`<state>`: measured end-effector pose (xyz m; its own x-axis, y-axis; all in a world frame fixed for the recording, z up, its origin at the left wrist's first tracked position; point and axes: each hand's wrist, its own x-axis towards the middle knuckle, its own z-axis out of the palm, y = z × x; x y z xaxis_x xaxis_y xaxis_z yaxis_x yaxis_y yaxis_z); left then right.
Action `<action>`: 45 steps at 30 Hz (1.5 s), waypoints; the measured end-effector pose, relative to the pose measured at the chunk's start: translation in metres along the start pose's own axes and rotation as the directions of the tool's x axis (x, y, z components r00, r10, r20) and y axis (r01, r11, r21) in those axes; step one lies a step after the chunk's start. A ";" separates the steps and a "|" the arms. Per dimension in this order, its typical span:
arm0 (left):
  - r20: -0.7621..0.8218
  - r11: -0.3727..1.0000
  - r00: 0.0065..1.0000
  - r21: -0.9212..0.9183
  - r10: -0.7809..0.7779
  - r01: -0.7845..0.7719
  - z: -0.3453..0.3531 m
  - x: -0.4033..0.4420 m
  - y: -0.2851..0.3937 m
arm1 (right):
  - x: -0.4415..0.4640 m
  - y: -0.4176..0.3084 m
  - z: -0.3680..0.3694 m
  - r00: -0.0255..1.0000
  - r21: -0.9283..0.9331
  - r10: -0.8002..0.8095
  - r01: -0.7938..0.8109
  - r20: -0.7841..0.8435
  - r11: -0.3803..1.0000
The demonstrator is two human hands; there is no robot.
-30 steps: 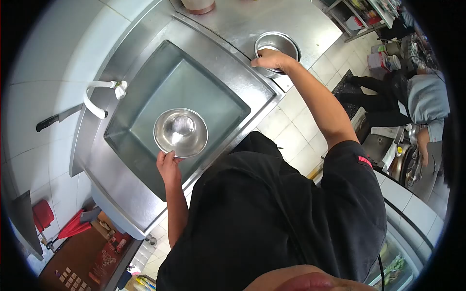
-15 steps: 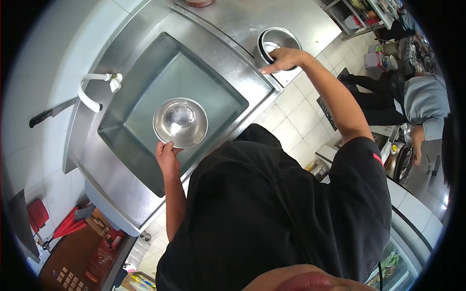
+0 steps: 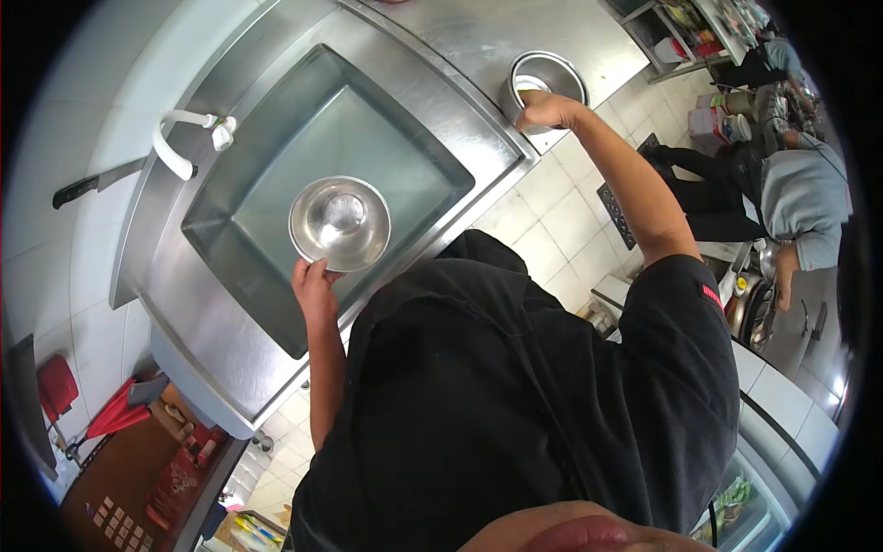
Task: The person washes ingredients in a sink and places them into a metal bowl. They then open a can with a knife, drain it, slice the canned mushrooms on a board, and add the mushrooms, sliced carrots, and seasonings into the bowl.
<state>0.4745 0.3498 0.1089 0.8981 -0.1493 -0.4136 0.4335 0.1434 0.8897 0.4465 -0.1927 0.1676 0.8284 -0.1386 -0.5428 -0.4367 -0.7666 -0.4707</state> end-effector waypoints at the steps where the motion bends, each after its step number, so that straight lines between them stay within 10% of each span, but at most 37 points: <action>1: 0.012 1.000 1.000 -0.008 0.003 -0.003 -0.002 0.000 -0.001 | -0.001 -0.004 0.001 1.000 0.020 -0.007 0.008 -0.020 1.000; 21: 0.014 1.000 1.000 -0.003 -0.004 0.004 -0.003 -0.005 -0.001 | 0.010 -0.003 0.013 0.974 -0.008 0.079 -0.082 -0.214 0.997; 27: -0.004 1.000 1.000 -0.012 0.005 -0.005 -0.002 -0.006 -0.003 | -0.016 -0.045 0.018 0.730 0.052 0.106 -0.097 -0.676 0.994; 30: -0.005 1.000 1.000 -0.026 0.000 -0.001 -0.005 -0.009 -0.003 | 0.004 -0.020 0.012 0.573 0.224 0.073 0.197 -0.816 0.955; 34: -0.037 0.998 0.999 -0.059 -0.014 0.012 -0.020 -0.011 -0.009 | -0.021 -0.100 0.019 0.864 0.864 0.146 0.442 -0.483 0.242; 38: -0.105 0.998 0.994 -0.070 -0.009 0.002 -0.019 -0.018 0.003 | 0.022 -0.149 0.105 0.995 0.996 -0.078 0.056 -0.061 -0.062; 41: -0.154 0.997 0.988 -0.077 0.014 -0.026 -0.030 -0.029 0.005 | 0.082 -0.146 0.180 0.988 0.888 0.075 0.087 -0.135 0.452; 43: -0.171 0.993 0.985 -0.103 0.036 -0.054 -0.051 -0.031 -0.003 | 0.121 -0.131 0.231 0.930 0.450 0.021 0.157 -0.366 0.879; 45: -0.199 0.988 0.980 -0.142 0.026 -0.055 -0.057 -0.037 -0.005 | 0.141 -0.129 0.272 0.932 0.137 -0.194 0.244 -0.305 0.960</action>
<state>0.4432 0.4104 0.1086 0.9056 0.0524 -0.4210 0.3898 0.2891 0.8744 0.5244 0.0569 -0.0377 0.9641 -0.1713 -0.2029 -0.2646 -0.6843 -0.6795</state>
